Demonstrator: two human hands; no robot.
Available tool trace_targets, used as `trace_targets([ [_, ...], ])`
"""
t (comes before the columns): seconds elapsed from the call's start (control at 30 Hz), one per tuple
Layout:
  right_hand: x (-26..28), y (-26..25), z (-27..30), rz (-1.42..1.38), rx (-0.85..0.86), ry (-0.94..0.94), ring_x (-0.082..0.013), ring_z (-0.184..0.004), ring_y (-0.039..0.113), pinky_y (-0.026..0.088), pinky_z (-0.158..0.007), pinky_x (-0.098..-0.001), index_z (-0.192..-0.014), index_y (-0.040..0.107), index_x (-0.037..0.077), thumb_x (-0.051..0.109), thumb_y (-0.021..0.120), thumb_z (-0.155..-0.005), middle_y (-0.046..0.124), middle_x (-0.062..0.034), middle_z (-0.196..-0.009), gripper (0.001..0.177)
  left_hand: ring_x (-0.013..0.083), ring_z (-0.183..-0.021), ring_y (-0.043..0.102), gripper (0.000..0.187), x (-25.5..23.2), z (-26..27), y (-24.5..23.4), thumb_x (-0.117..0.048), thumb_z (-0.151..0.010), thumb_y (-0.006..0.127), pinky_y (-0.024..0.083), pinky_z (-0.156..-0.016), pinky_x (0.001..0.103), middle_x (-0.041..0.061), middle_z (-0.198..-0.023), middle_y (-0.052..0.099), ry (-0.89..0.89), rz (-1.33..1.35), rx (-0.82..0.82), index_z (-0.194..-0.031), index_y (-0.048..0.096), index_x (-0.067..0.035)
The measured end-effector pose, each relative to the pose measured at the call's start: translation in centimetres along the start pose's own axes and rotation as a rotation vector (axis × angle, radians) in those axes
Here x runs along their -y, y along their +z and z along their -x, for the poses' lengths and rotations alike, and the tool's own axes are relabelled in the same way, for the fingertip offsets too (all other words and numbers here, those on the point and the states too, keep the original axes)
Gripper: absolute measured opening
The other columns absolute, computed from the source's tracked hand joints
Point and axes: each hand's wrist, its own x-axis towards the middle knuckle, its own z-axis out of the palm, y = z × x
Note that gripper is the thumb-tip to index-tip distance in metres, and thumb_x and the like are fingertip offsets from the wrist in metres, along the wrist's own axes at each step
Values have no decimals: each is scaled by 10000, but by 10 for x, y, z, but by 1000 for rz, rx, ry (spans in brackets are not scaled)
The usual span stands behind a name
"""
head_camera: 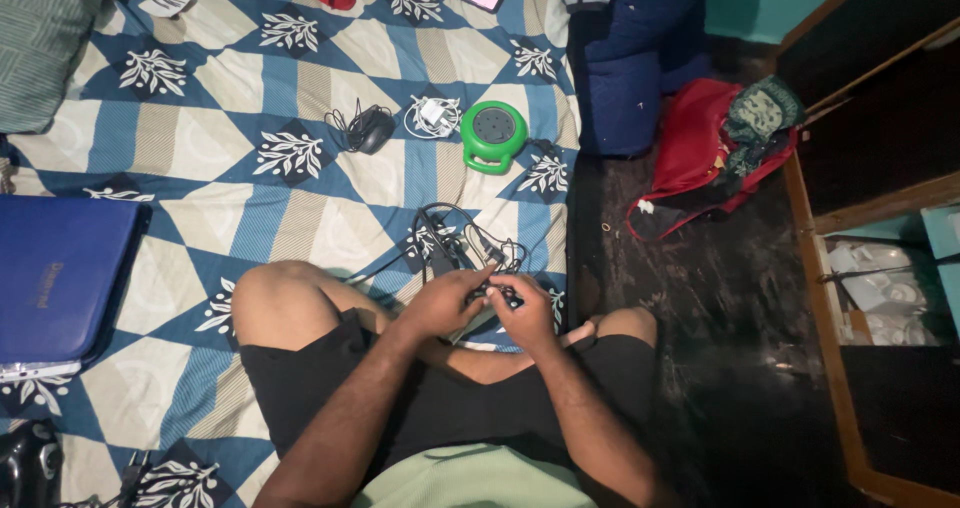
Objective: The person untangles and organizes several electronic cables and components on a bed, moving a power strip, a mouse, and various charging cords one at a time.
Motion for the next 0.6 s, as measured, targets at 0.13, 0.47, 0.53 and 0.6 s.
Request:
trace_targets([
  [0.13, 0, -1, 2, -156, 74, 201, -163, -836, 776, 593, -743, -306, -1048, 687, 49, 122, 766, -899, 775, -59, -881, 184, 393, -1068, 659, 366, 1, -2, 4, -213, -934, 676, 523, -884, 474, 184, -1154, 715, -5, -44, -14, -1267, 646, -64],
  [0.47, 75, -25, -46, 190, 261, -11, -292, -1017, 731, 553, -879, -384, -1260, 648, 67, 183, 766, -883, 759, -140, -1041, 412, 395, -1061, 654, 288, -1, -5, -7, -174, -960, 651, 518, -909, 473, 197, -1127, 695, 112, 91, -214, -1214, 654, -39],
  [0.53, 98, -30, -66, 286, 378, -130, -342, -1052, 706, 543, -890, -414, -1302, 631, 70, 224, 784, -848, 741, -168, -1077, 503, 397, -1077, 646, 301, -2, -4, -18, -164, -966, 656, 509, -930, 472, 205, -1153, 685, 190, 116, -299, -1235, 639, -30],
  [0.6, 113, -30, -81, 340, 460, -267, -400, -1080, 666, 525, -897, -449, -1349, 601, 38, 226, 783, -850, 707, -226, -1155, 563, 386, -1101, 652, 302, 1, 0, -28, -141, -954, 642, 515, -957, 460, 196, -1165, 691, 208, 162, -334, -1240, 644, -41],
])
